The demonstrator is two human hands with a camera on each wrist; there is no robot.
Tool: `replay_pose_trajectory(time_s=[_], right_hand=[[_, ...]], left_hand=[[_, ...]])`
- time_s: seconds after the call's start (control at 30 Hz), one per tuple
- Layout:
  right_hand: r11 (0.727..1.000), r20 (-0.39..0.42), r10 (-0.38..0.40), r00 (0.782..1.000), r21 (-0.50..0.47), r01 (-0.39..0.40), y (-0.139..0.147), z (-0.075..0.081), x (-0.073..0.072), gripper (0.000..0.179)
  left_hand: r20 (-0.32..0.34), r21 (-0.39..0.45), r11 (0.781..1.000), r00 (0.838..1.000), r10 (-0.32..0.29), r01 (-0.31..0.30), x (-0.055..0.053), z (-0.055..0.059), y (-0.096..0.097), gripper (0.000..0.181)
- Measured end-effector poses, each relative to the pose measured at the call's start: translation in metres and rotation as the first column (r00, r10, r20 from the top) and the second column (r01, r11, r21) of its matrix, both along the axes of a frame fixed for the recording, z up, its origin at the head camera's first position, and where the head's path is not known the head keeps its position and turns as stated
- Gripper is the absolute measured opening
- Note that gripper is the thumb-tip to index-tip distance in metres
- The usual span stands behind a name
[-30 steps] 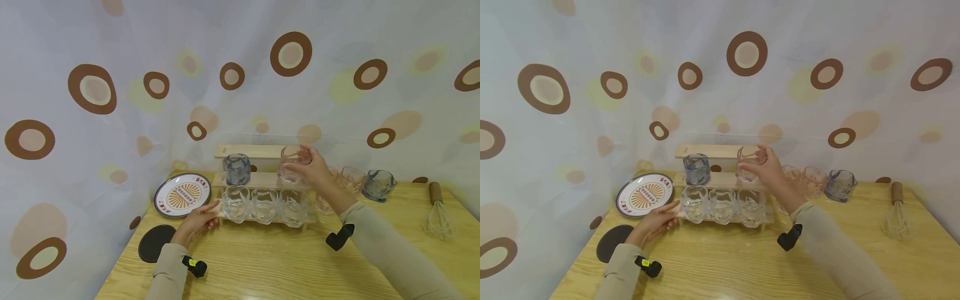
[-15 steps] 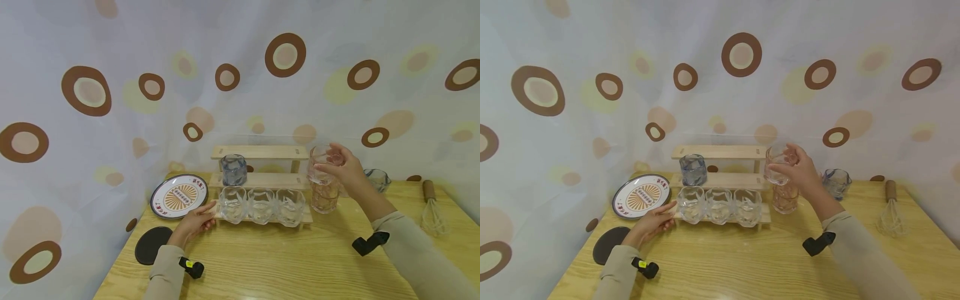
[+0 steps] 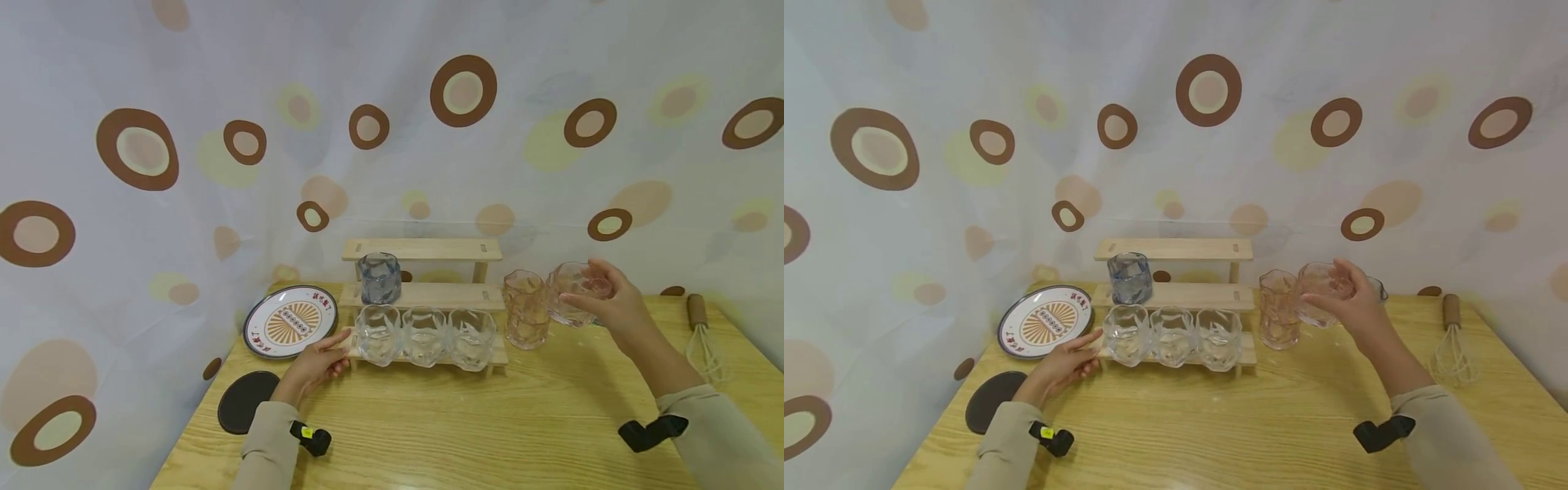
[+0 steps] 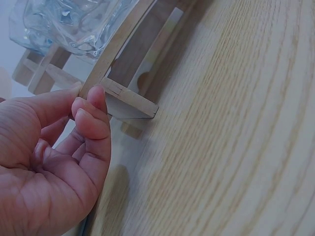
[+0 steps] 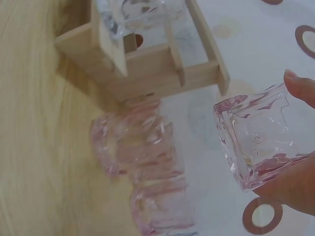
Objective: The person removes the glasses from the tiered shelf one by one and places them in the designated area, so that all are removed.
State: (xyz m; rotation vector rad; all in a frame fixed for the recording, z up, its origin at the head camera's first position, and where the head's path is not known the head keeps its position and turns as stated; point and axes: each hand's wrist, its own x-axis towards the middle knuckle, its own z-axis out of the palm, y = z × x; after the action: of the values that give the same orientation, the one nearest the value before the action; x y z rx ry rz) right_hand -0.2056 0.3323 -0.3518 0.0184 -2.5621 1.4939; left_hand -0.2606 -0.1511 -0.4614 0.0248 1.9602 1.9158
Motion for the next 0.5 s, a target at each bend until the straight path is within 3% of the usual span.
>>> replay_pose_trajectory(time_s=[0.27, 0.5], right_hand=[[0.998, 0.07, -0.042, 0.997, -0.038, 0.044, 0.021, -0.028, 0.007, 0.087], [0.983, 0.117, -0.104, 0.988, -0.137, 0.12, 0.031, -0.058, 0.003, 0.091]], left_hand=[[0.006, 0.006, 1.0, 1.0, 0.001, -0.001, 0.0, -0.002, -0.001, 0.049], [0.002, -0.001, 1.0, 1.0, 0.023, -0.023, -0.001, -0.002, 0.0, 0.048]])
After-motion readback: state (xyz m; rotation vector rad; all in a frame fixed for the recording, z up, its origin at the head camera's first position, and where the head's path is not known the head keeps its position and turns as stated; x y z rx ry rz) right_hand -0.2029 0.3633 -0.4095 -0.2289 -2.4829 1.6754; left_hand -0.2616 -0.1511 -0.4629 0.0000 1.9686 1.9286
